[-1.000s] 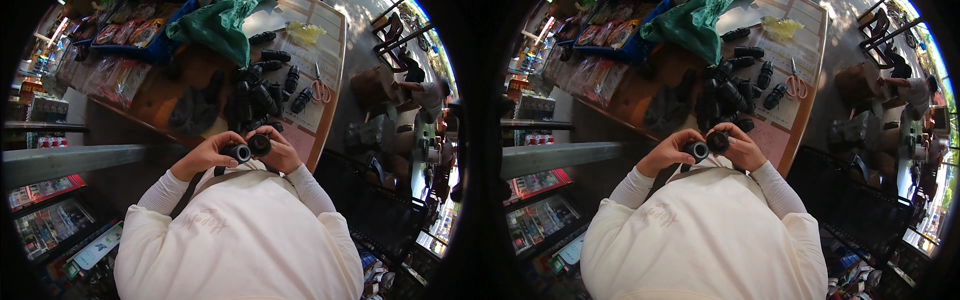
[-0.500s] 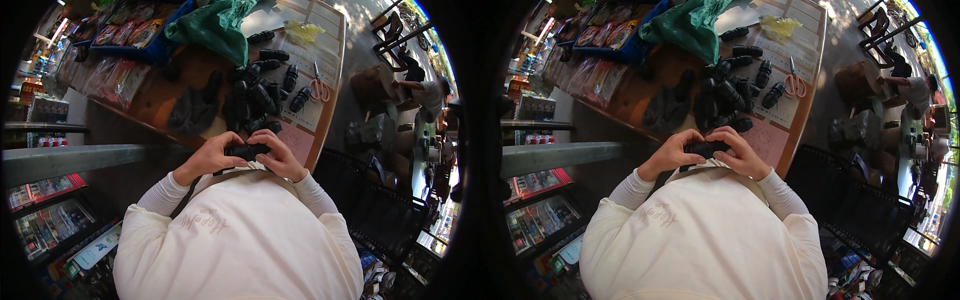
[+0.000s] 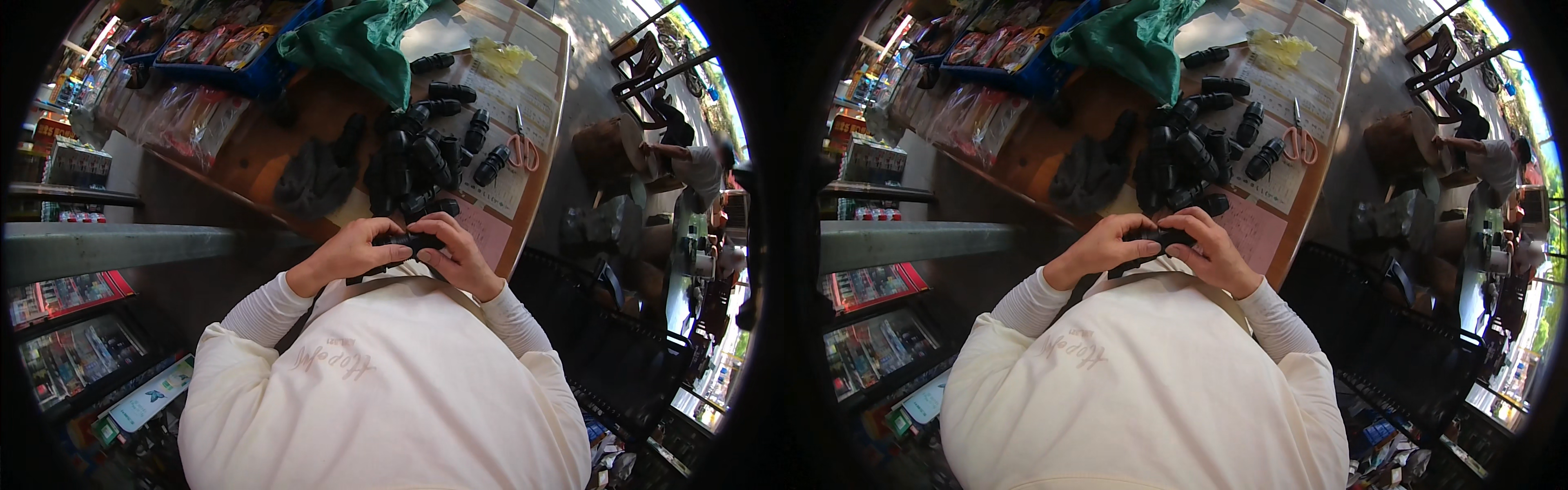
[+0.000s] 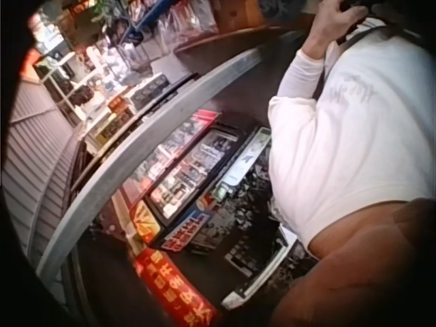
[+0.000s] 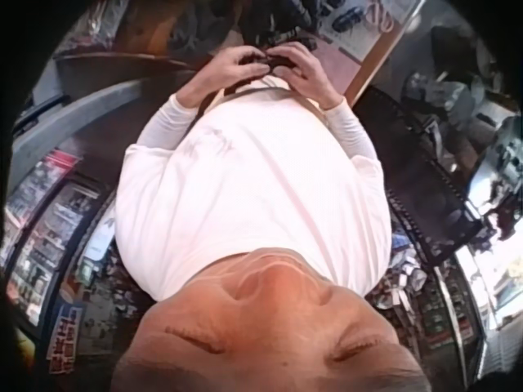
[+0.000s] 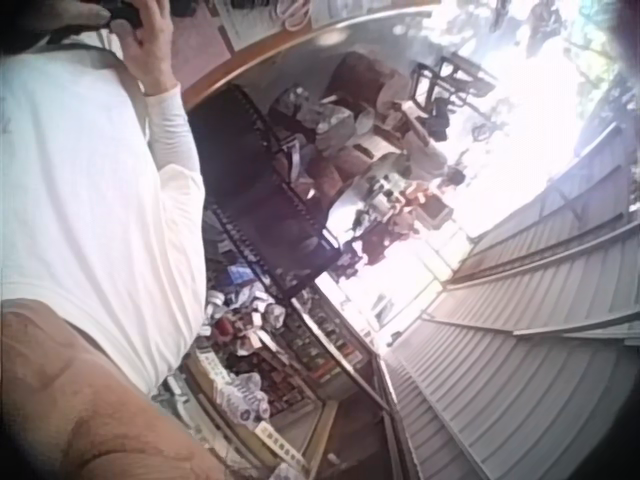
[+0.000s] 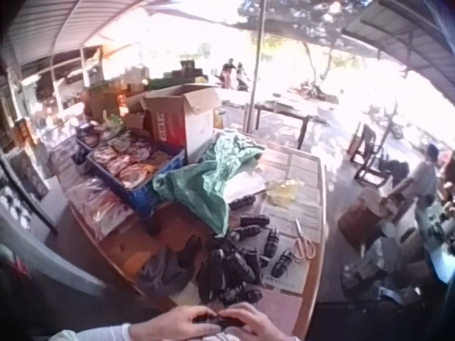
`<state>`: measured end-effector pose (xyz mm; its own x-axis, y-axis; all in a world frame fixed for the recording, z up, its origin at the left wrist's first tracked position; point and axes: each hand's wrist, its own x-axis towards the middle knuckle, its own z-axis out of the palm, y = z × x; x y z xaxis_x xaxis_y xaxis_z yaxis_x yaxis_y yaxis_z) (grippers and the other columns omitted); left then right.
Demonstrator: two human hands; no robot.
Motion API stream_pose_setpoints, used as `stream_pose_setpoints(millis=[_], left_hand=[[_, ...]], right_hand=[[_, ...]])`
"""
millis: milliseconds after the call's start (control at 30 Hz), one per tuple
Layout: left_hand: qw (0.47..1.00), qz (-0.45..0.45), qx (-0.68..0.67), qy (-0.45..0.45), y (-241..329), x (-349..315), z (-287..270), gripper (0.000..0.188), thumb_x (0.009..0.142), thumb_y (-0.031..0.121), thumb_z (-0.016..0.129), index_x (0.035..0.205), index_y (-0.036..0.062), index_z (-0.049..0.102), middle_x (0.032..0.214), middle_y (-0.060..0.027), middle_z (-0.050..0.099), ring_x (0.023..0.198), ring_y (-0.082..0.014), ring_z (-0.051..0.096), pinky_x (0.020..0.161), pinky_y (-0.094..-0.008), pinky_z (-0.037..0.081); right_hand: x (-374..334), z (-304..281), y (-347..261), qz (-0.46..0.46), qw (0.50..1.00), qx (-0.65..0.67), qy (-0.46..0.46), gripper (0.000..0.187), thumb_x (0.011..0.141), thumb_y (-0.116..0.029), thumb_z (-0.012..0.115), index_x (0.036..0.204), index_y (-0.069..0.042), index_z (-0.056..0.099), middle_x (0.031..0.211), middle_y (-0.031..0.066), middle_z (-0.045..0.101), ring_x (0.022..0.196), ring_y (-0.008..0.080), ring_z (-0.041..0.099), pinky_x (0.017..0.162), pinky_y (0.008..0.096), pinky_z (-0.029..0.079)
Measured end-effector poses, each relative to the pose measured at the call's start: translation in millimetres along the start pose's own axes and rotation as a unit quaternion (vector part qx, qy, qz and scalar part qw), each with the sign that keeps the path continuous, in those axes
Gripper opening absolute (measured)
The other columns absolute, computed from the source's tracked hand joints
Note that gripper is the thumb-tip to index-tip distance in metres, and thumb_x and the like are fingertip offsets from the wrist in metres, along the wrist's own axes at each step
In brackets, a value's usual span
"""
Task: The person repeatedly picks up black cylindrical camera parts from a table, separates them into components, and reassembles them. The person handles the parts one at a time, rotating and twisting them to fit together.
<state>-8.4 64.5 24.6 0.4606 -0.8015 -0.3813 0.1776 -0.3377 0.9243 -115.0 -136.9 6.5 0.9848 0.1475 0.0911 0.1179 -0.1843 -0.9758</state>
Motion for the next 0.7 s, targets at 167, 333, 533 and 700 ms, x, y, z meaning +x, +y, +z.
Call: stream_pose_setpoints(millis=[167,333,533,700], left_hand=[[1.0,0.01,0.026,0.0,-9.3,4.8,-1.5,0.037,0.085,0.027,0.074,0.103,-0.0039,0.064,0.091,-0.0087,0.068,0.083,-0.0121,0.062,0.073,-0.0252,0.049],[0.999,-0.026,-0.036,-0.026,-18.0,13.2,-3.1,0.043,0.086,0.031,0.073,0.108,-0.0036,0.059,0.094,-0.0079,0.065,0.085,-0.0133,0.06,0.074,-0.0264,0.048],[0.997,-0.009,-0.005,-0.08,-14.2,10.7,-10.7,0.047,0.089,0.032,0.068,0.115,-0.0032,0.053,0.102,-0.0104,0.061,0.093,-0.0158,0.057,0.079,-0.0291,0.047],[0.996,0.022,0.066,-0.059,-9.7,10.6,-11.3,0.047,0.085,0.028,0.068,0.115,-0.0032,0.052,0.105,-0.0147,0.059,0.093,-0.0192,0.057,0.079,-0.0312,0.046]], right_hand=[[2.0,-6.3,-1.6,0.01,0.999,-0.015,-0.034,0.039,0.089,-0.008,0.066,0.126,-0.005,0.054,0.117,0.0105,0.051,0.101,0.021,0.057,0.084,0.0284,0.049],[1.9,-16.8,-5.9,0.078,0.992,0.062,-0.071,0.049,0.085,0.003,0.064,0.131,-0.006,0.049,0.118,0.0077,0.054,0.102,0.0159,0.057,0.089,0.0268,0.046],[6.1,-25.7,-6.2,0.114,0.987,0.068,-0.091,0.05,0.083,0.007,0.065,0.128,-0.006,0.05,0.111,0.0044,0.058,0.102,0.0122,0.056,0.09,0.0264,0.046],[7.9,-26.8,-3.2,0.118,0.986,0.076,-0.095,0.048,0.084,0.002,0.066,0.129,-0.006,0.05,0.109,0.0045,0.058,0.1,0.0121,0.057,0.089,0.0261,0.046]])
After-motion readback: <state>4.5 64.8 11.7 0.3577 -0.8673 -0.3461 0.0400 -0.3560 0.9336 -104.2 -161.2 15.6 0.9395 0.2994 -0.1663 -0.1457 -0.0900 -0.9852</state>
